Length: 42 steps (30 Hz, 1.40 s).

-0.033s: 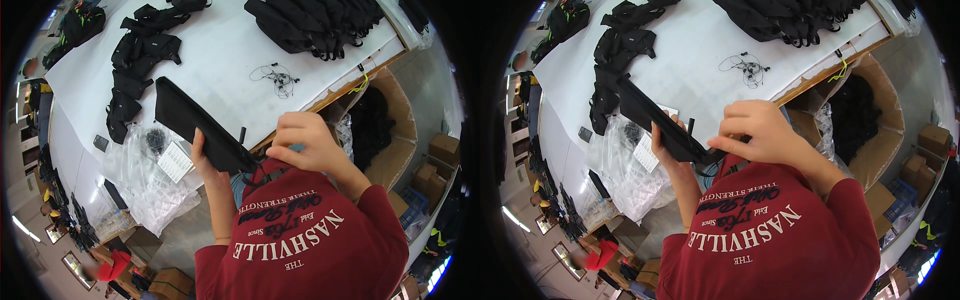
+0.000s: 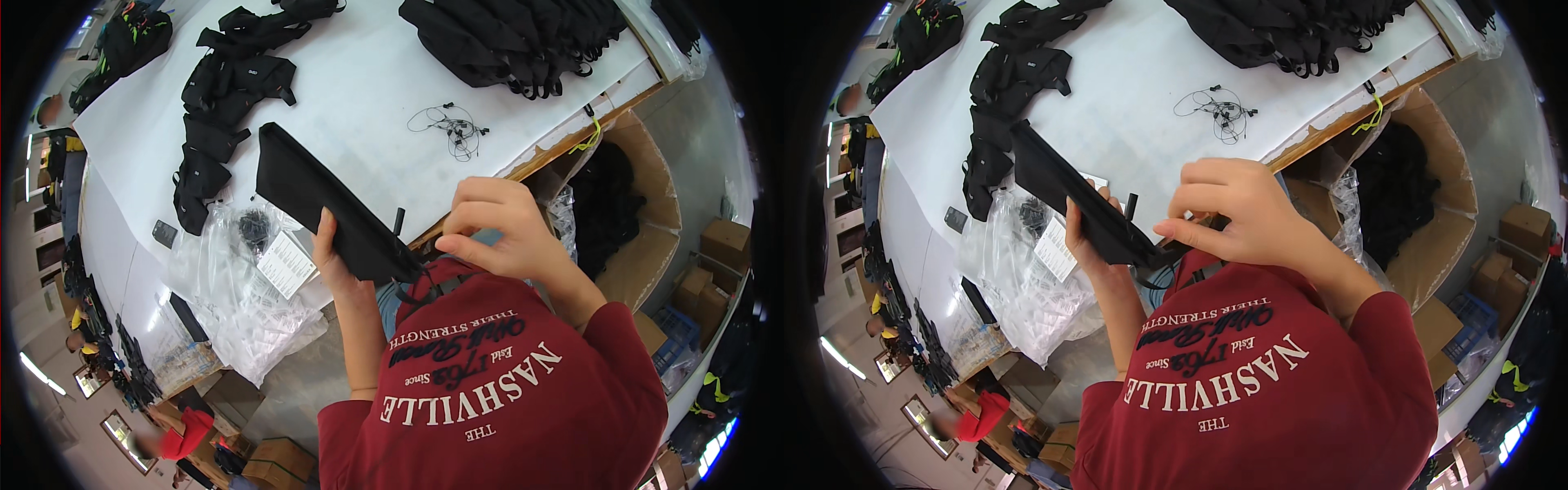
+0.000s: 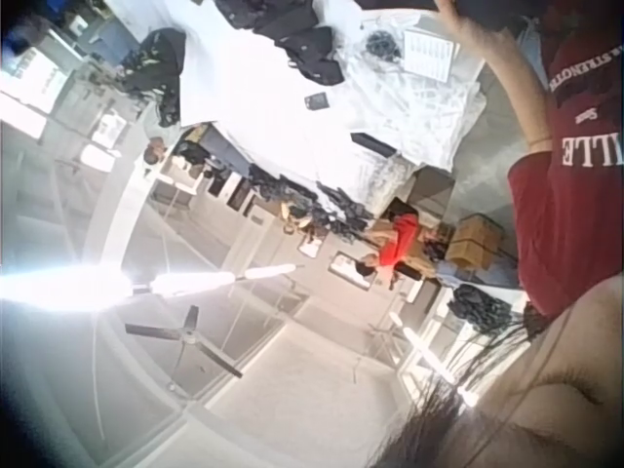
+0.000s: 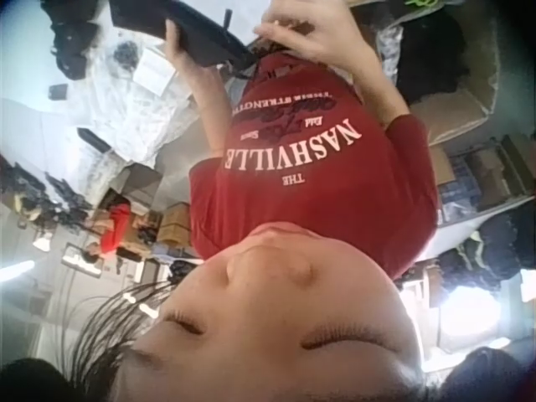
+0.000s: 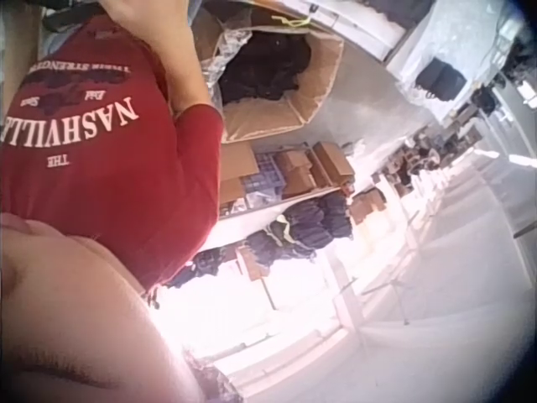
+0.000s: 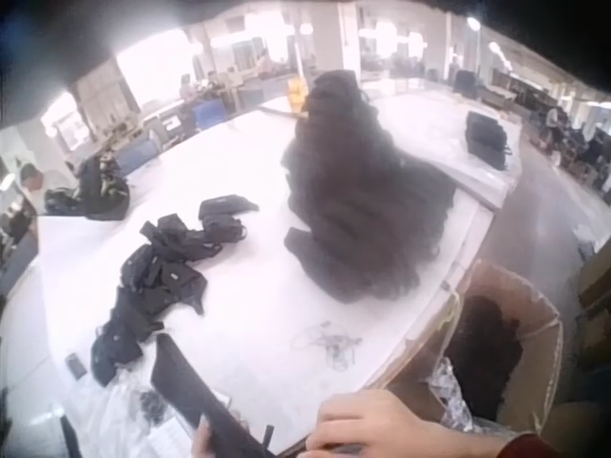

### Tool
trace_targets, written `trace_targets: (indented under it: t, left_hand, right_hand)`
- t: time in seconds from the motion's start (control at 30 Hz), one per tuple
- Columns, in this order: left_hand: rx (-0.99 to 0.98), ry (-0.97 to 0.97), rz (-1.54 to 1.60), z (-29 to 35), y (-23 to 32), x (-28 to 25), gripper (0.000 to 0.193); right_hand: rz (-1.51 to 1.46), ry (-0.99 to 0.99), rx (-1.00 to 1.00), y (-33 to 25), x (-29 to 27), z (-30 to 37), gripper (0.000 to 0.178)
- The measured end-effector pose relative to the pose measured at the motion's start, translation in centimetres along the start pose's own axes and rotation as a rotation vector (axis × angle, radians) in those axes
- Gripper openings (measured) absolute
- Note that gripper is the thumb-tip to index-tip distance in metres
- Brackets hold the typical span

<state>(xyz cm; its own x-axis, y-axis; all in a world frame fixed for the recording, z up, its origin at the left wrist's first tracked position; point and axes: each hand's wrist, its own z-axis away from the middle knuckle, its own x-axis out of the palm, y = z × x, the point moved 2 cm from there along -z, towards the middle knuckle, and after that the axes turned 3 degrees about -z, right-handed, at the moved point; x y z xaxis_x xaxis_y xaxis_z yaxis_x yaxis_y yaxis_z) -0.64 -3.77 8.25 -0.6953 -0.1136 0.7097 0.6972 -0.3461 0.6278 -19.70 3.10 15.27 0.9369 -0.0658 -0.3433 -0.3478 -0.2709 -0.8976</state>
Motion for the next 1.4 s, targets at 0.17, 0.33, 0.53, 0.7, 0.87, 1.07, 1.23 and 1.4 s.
trace_targets:
  t: [0.17,0.33,0.53,0.7,0.87,1.07,1.23,1.4]
  left_hand:
    - [-0.088,-0.007,-0.053,-0.3,-0.9,-1.3,0.024]
    - [-0.126,0.0,-0.034,-0.1,-1.2,-1.8,0.023]
    - [-0.161,-0.082,-0.057,-0.1,-1.4,-2.6,0.027]
    - [-0.118,-0.183,-0.166,0.8,-1.0,-0.5,0.04]
    - [-0.195,-0.091,-0.055,0.4,-1.2,-1.4,0.027]
    - [-0.167,-0.078,-0.04,0.3,-1.5,-0.9,0.02]
    - [-0.151,-0.113,-0.031,0.2,-1.5,-1.5,0.02]
    - [-0.076,-0.029,-0.356,0.1,-0.3,-0.9,0.039]
  right_hand:
    - [0.184,-0.164,-0.188,-0.6,1.2,-1.4,0.014]
    - [0.151,-0.196,-0.185,-0.4,1.3,-1.1,0.014]
    - [0.125,-0.171,-0.204,0.0,1.4,-0.9,0.014]
    - [0.151,-0.069,-0.166,-0.1,1.1,-1.3,0.013]
    - [-0.033,-0.223,-0.164,-0.2,1.6,-1.0,0.012]
    - [-0.058,-0.257,-0.148,0.2,1.6,-0.7,0.011]
    - [-0.092,-0.261,-0.15,0.3,1.5,-0.6,0.011]
    - [0.151,-0.034,-0.206,0.3,1.1,-0.6,0.015]
